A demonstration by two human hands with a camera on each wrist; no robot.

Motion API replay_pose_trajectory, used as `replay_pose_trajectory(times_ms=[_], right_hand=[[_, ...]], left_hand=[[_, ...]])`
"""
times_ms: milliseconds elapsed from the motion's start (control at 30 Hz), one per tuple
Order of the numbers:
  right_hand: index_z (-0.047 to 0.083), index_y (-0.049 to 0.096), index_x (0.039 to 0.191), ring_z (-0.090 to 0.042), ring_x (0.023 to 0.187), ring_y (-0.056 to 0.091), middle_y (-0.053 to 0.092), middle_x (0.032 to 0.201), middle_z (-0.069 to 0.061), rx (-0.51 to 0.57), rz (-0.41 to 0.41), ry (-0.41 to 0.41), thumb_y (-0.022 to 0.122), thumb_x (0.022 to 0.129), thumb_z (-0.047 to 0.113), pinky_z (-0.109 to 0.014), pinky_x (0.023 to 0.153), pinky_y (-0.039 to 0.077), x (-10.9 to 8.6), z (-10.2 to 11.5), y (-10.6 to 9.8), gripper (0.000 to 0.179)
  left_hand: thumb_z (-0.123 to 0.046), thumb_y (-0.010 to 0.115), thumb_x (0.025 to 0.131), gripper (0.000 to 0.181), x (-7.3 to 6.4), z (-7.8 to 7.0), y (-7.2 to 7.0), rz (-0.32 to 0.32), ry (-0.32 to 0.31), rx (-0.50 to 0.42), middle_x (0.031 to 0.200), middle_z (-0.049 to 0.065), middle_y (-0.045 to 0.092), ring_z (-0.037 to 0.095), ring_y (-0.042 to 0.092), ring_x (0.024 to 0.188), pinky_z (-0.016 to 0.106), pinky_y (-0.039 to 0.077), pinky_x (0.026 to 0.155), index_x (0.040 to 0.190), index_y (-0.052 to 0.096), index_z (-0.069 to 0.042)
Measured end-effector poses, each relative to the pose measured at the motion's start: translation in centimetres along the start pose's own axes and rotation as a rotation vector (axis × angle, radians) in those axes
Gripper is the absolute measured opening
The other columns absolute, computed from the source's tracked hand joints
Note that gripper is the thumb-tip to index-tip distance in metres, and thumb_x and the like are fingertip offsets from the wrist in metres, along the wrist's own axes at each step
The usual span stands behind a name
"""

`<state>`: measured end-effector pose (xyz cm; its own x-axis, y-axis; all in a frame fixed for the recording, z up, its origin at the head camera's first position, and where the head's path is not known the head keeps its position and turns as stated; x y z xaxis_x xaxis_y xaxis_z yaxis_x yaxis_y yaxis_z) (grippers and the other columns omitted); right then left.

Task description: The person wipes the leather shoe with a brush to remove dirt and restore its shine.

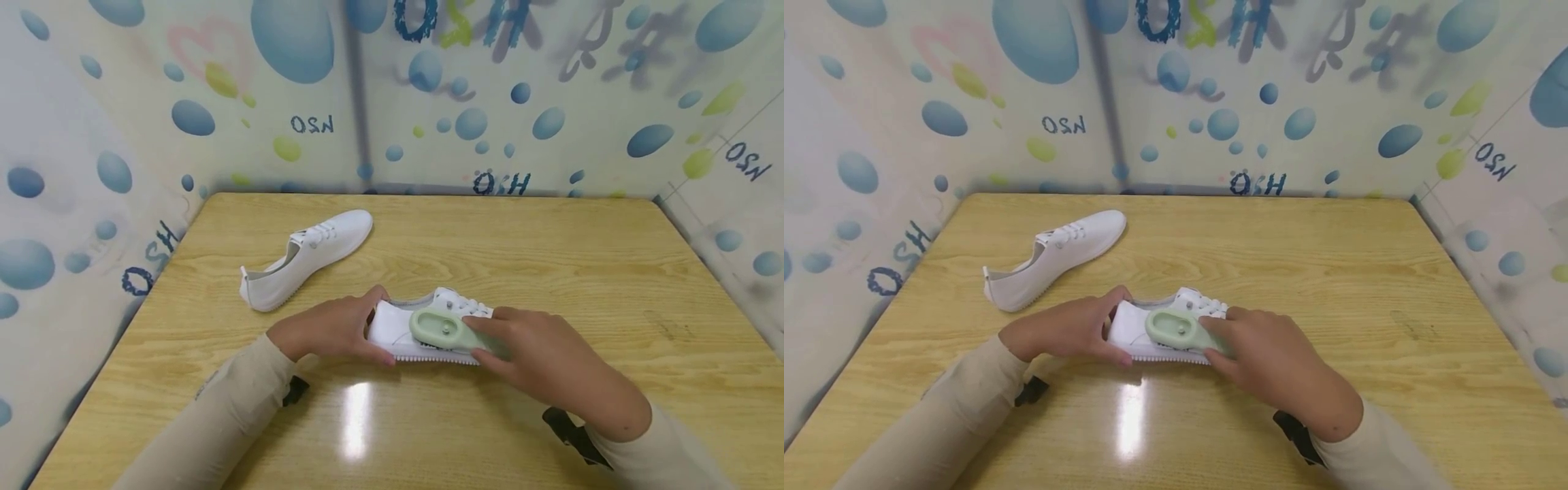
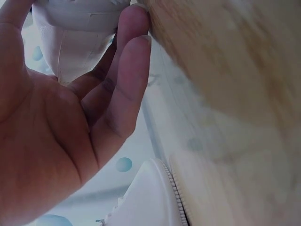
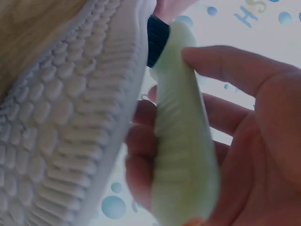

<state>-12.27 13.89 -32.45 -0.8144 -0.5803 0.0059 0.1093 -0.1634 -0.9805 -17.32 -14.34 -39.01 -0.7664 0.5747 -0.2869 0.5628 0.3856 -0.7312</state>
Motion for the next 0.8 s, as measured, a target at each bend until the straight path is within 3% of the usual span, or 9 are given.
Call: replay_pose_trajectory(times_ms=[433, 600, 800], right_hand=[[0.023, 0.068, 0.13, -0.005, 0.061, 0.044, 0.067, 0.091, 0.005, -0.012, 0.026, 0.041, 0.07, 0.092, 0.041, -0.025, 0.052, 0.037, -0.2, -1.2, -0.9, 0.042], [0.023, 0.067, 0.131, -0.006, 0.06, 0.043, 0.064, 0.09, 0.007, -0.016, 0.07, 0.074, 0.07, 0.092, 0.043, -0.025, 0.052, 0.035, -0.6, -1.9, -1.5, 0.044], [0.025, 0.068, 0.13, -0.006, 0.063, 0.043, 0.063, 0.086, 0.008, -0.041, 0.057, 0.087, 0.072, 0.09, 0.041, -0.026, 0.054, 0.036, -0.9, -2.5, -1.9, 0.043]], left_hand=[[-0.07, 0.079, 0.068, 0.075, -0.3, 0.6, -0.7, -0.045, -0.009, 0.108, 0.09, -0.008, 0.063, 0.01, 0.058, 0.077, 0.03, 0.046, 0.068, 0.117, 0.044, -0.025], [-0.071, 0.078, 0.068, 0.076, -0.6, 1.0, -1.0, -0.014, -0.03, 0.087, 0.092, -0.007, 0.063, 0.01, 0.058, 0.08, 0.03, 0.046, 0.071, 0.118, 0.045, -0.024], [-0.066, 0.08, 0.071, 0.077, -1.0, 1.3, -1.5, 0.028, -0.049, 0.05, 0.094, -0.004, 0.062, 0.012, 0.057, 0.082, 0.031, 0.046, 0.074, 0.121, 0.044, -0.019]])
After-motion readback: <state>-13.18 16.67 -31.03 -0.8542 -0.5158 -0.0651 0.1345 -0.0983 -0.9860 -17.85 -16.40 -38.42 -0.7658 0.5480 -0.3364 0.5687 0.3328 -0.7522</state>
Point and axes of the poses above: each hand's wrist, its own x-axis towards the middle knuckle, its own y-axis out of the palm, z = x × y, the point moved 2 cm from there along x, towards the middle knuckle
